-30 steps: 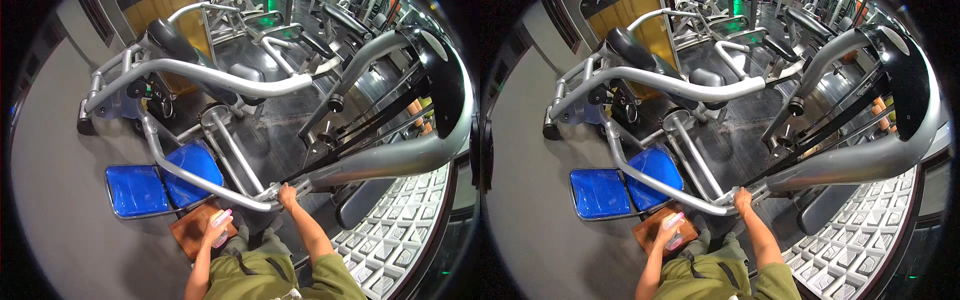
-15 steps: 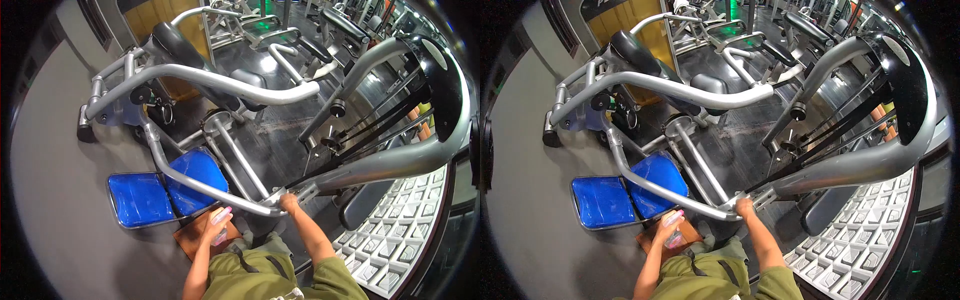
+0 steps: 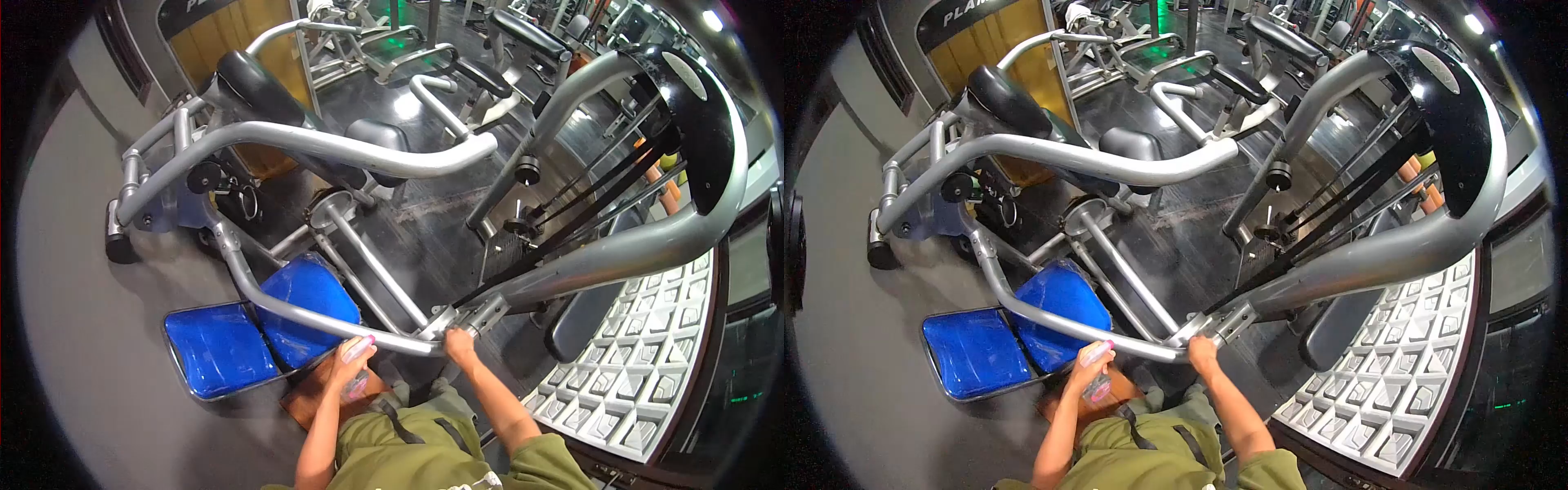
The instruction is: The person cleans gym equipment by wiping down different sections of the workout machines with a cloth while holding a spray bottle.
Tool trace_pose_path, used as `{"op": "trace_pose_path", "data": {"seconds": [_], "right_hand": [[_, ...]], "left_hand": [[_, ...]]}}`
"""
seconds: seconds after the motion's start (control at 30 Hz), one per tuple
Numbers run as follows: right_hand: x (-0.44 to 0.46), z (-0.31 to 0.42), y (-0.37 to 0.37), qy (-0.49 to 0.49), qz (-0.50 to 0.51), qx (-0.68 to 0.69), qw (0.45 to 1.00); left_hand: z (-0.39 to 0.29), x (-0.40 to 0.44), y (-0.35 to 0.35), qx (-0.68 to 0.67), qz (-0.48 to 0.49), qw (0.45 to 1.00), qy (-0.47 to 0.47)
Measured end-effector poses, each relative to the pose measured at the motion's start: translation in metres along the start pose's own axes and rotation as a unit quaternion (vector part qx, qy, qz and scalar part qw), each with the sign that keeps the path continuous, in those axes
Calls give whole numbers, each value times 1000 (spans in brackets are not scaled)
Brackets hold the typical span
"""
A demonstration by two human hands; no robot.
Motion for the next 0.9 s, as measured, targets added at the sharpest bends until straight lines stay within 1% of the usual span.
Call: {"op": "trace_pose_path", "data": {"seconds": [0.03, 0.07, 0.1, 0.17, 0.2, 0.27, 0.37, 0.4, 0.43, 0.5, 0.53, 0.63, 0.67, 0.7, 0.77, 0.83, 0.9], "right_hand": [[-9, 17, -3, -1, -4, 28, 1000], [-17, 41, -6, -26, 0, 51, 998], [-23, 59, -6, -20, -3, 59, 998], [-38, 85, -17, -42, -64, 166, 983], [-45, 87, -21, -51, -66, 166, 983], [-56, 89, -31, -68, -69, 166, 981], [-67, 53, -47, -30, -45, 143, 988], [-69, 38, -47, -5, -62, 136, 989], [-71, 26, -47, -6, -74, 131, 989], [-78, 2, -51, 28, -109, 179, 977], [-81, -6, -53, 61, -118, 208, 969], [-79, 7, -41, 121, -167, 198, 958], [-79, 24, -34, 87, -169, 214, 958], [-81, 38, -28, 77, -146, 237, 957], [-82, 62, -29, 65, -132, 267, 952], [-84, 60, -27, 67, -138, 286, 946], [-89, 43, -28, 63, -135, 304, 941]], "left_hand": [[3, 2, 0, 4, 2, 1000, -5], [5, 5, -1, 9, 3, 1000, -7], [7, 8, -1, 10, 10, 1000, -4], [9, 10, 0, 10, 22, 1000, 2], [10, 10, 0, 9, 22, 1000, -1], [10, 11, 1, 7, 21, 1000, -7], [6, 9, 2, 7, 19, 1000, -12], [4, 8, 1, 4, 15, 1000, -12], [4, 6, 1, 1, 11, 1000, -13], [7, 4, 0, 3, 13, 1000, -14], [11, 3, 0, 7, 19, 1000, -14], [16, 1, 4, 8, 31, 999, -20], [17, 1, 6, 8, 34, 999, -23], [19, 1, 8, 10, 40, 999, -21], [21, 3, 14, 16, 52, 998, -16], [18, 5, 20, 15, 59, 998, -11], [18, 5, 21, 19, 62, 998, -13]]}}
Point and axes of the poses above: each hand's wrist, its own x-axis towards the middle knuckle, its own y-axis out of the palm, z = x × y, the point moved 10 cm from there along x, towards the middle knuckle, and after that the axes turned 4 degrees about y, right-handed, at the moved point
